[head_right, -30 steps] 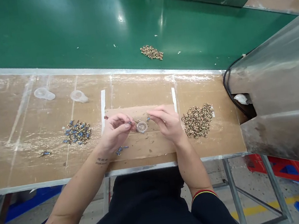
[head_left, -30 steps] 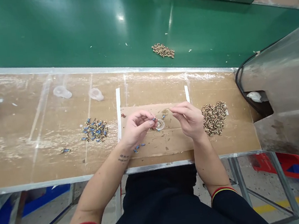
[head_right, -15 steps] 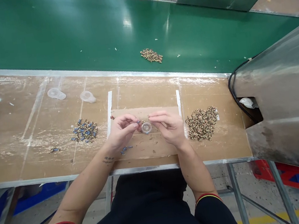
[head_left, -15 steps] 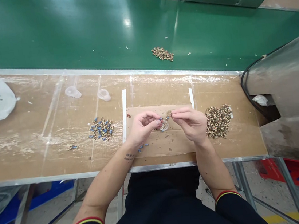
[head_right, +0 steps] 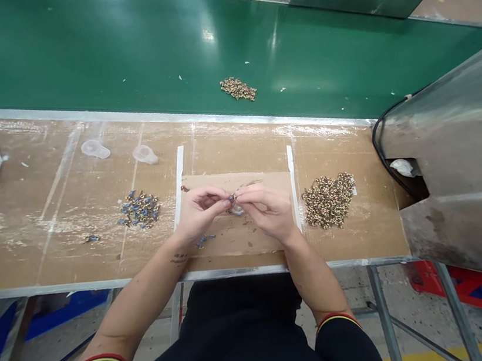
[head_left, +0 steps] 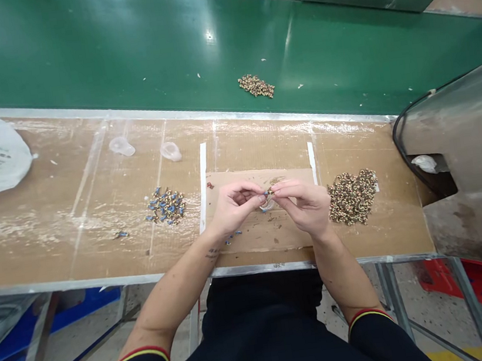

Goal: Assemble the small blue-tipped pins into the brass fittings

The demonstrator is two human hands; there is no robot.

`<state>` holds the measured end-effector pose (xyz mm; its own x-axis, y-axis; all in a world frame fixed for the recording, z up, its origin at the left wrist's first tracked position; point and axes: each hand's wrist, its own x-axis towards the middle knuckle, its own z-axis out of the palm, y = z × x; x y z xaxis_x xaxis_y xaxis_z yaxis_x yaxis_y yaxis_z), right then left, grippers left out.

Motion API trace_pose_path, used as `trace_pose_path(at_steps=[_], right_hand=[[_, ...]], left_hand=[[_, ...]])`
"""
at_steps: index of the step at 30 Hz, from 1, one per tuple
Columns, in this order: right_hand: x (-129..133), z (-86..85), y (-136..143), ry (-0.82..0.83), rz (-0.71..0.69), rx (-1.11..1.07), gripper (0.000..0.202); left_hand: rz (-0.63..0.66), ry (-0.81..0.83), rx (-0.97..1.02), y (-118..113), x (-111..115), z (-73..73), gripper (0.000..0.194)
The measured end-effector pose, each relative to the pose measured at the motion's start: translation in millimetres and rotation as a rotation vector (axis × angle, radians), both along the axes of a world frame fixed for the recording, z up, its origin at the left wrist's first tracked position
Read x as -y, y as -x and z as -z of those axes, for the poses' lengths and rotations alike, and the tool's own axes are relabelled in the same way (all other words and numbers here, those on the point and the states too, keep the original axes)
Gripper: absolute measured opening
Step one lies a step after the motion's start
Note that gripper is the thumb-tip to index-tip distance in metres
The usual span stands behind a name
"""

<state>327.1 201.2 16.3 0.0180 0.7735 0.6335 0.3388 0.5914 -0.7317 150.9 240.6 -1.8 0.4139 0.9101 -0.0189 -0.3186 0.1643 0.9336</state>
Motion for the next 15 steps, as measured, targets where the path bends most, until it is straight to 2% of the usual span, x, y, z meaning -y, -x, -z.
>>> trace_pose_path(at_steps=[8,15], right_hand=[[-0.2,-1.2,0.9,-0.019,-0.024,0.035,0.020],[1.3,0.8,-1.9,0.013,-0.108,-0.020,0.023]], left_hand=[[0.001,-0.031,-0.051,-0.4,1.8,-1.0,0.026],[0.003,-0.008,-0.086,0.6,2.8,-4.7,0.026]])
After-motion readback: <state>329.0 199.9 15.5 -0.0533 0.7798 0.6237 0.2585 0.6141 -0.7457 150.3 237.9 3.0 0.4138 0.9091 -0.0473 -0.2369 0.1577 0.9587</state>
